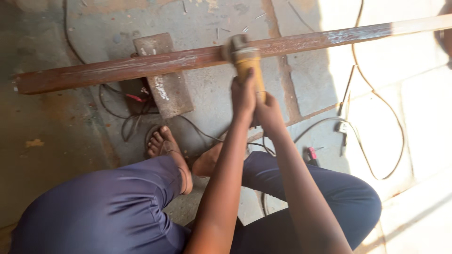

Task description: The person sits on the floor and uses an angle grinder to grind rust and surface material off a long steel bar resting on metal supports, moving the grinder along the bar and repositioning it, then touches the bar with their hands at the end.

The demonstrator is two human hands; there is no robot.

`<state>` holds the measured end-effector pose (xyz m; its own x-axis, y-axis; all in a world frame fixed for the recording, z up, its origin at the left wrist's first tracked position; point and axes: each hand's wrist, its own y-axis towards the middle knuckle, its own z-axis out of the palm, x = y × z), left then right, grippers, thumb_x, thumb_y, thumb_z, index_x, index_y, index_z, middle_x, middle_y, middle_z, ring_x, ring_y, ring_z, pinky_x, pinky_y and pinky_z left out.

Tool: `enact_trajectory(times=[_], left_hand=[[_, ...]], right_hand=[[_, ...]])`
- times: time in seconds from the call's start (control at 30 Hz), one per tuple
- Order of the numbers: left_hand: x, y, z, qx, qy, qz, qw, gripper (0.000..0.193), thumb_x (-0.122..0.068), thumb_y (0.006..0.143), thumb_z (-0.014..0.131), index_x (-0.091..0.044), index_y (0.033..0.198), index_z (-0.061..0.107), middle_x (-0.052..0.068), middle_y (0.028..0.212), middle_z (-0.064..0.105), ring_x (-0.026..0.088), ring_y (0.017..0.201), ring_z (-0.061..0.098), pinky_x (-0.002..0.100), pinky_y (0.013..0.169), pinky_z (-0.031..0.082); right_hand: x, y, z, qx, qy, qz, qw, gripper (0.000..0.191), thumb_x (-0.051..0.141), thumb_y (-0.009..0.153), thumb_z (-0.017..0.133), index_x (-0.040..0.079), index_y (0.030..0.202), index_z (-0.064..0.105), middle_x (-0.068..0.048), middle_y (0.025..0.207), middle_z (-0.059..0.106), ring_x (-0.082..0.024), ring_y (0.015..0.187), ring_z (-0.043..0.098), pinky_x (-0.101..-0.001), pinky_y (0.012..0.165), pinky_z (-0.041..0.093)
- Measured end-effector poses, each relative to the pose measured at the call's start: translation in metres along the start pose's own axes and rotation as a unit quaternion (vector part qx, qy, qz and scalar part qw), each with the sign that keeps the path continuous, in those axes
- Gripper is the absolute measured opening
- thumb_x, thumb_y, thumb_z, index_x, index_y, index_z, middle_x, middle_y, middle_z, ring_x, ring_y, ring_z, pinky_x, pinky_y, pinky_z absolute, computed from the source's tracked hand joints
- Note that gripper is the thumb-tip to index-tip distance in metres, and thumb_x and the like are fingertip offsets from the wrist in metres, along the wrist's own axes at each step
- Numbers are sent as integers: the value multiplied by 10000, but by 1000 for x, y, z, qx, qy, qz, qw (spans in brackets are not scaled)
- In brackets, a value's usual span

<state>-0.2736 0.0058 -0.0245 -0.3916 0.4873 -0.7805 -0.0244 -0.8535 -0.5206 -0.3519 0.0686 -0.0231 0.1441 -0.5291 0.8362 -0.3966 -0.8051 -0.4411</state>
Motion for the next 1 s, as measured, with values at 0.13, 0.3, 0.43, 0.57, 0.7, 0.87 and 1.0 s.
enact_trajectory(times=[0.13, 0.3, 0.43, 0.57, 0.7, 0.87, 1.0], left_hand=[[11, 8, 40, 129, 17, 8, 991, 678, -562, 860, 700, 83, 1070, 706, 166, 905, 709, 228, 785, 655, 355, 705, 531], [19, 11, 57, 117, 32, -59, 991, 631, -528, 841, 728, 53, 1079, 662, 147, 902, 723, 207, 767, 703, 323, 707, 550], [24, 8, 32, 94, -70, -4, 993, 614, -499, 873, 725, 68, 1095, 644, 146, 905, 672, 221, 758, 625, 371, 677, 511], [36, -2, 10, 2, 7, 17, 1000, 644, -543, 865, 689, 27, 1145, 588, 147, 987, 700, 231, 868, 691, 377, 788, 547], [43, -2, 23, 27, 55, -18, 998, 705, -598, 841, 658, 27, 1161, 588, 176, 1008, 712, 293, 901, 728, 419, 798, 563], [38, -4, 46, 88, 201, -43, 975, 768, -692, 823, 592, -29, 1209, 600, 232, 1080, 735, 399, 1024, 721, 468, 890, 538], [40, -12, 29, 75, 218, -50, 972, 771, -713, 822, 556, -68, 1244, 583, 242, 1106, 731, 432, 1062, 701, 493, 920, 513]], right_hand=[[-2, 5, -25, -84, -8, -5, 996, 498, 404, 1039, 515, -54, 1192, 635, -113, 887, 704, -141, 700, 671, -303, 552, 540], [-8, 9, -50, -38, 92, -38, 994, 541, 459, 1073, 406, -24, 1167, 629, -61, 878, 681, -118, 700, 641, -298, 588, 519], [-13, 8, -26, -46, -19, -27, 998, 545, 453, 1093, 444, -49, 1090, 657, -50, 879, 670, -88, 765, 596, -311, 673, 508], [-16, -5, -17, -3, -56, -86, 995, 519, 456, 1067, 511, -36, 1138, 657, -49, 936, 721, -64, 864, 627, -279, 753, 528], [-14, -9, -29, -47, -50, 11, 998, 549, 467, 1053, 454, -46, 1087, 647, -71, 838, 680, -115, 715, 638, -306, 600, 525], [-21, -2, -41, -82, 57, 37, 994, 570, 468, 1095, 389, -51, 1151, 618, -99, 821, 649, -175, 640, 596, -340, 526, 477], [-44, -3, -36, -59, 28, -35, 997, 520, 431, 1087, 389, -17, 1172, 639, -48, 927, 710, -83, 780, 660, -264, 647, 540]])
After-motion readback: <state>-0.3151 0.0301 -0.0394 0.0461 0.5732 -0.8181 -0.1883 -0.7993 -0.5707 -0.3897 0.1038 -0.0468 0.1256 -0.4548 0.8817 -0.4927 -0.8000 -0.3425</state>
